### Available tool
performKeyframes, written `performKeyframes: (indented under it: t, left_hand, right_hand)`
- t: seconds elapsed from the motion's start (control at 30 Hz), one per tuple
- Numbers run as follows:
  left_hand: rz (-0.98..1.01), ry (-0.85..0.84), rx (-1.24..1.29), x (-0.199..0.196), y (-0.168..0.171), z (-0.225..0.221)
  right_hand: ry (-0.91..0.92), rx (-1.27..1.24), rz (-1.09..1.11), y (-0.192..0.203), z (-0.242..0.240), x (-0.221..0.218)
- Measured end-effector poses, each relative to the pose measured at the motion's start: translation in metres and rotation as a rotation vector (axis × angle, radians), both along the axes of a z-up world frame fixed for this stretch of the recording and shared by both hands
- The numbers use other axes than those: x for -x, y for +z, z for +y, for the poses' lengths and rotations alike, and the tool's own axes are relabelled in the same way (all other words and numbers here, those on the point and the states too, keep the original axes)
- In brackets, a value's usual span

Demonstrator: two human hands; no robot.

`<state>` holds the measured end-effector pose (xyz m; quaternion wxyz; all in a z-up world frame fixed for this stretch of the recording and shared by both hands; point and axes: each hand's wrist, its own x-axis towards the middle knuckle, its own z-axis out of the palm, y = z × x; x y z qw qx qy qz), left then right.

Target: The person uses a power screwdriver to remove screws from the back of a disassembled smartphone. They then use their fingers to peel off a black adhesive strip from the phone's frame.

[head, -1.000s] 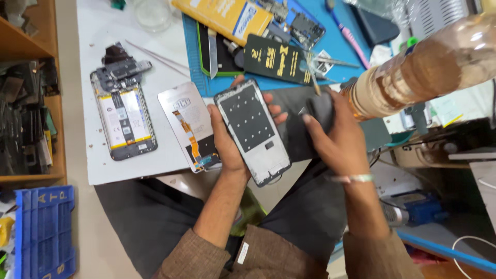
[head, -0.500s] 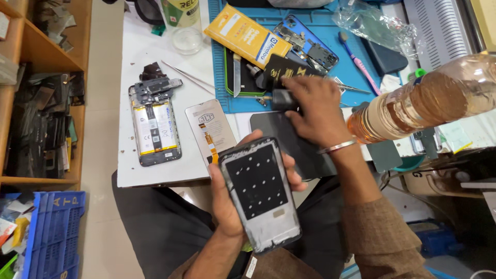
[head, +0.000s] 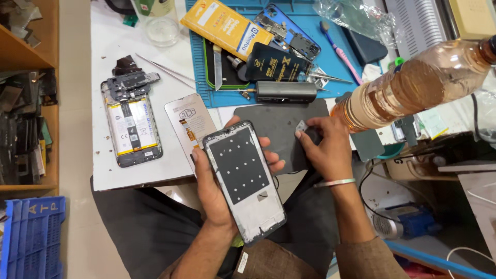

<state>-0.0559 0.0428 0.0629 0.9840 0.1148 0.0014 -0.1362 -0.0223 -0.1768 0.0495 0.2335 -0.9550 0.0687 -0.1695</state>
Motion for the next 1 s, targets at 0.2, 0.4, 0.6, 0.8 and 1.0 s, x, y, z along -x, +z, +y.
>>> performKeyframes:
  t: [0.2, 0.4, 0.6, 0.8, 1.0]
  left_hand:
    - [0.022, 0.025, 0.002, 0.004, 0.009, -0.001]
    - [0.02, -0.054, 0.069, 0.005, 0.011, -0.003]
    - [-0.035, -0.024, -0.044, 0.009, 0.007, -0.016]
    - [-0.052, 0.014, -0.148, 0.022, 0.011, -0.022]
    - [0.006, 0.11, -0.179, 0.033, 0.019, -0.024]
  right_hand:
    - [0.133, -0.609, -0.247, 0.049, 0.049, 0.062]
    - [0.41, -0.568, -0.123, 0.112, 0.057, 0.106]
    - [0.023, -1.018, -0.129, 0.084, 0.081, 0.092]
    - [-0.002, -0.979, -0.01, 0.076, 0.095, 0.081]
    - [0.12, -0.951, -0.033, 0.085, 0.117, 0.074]
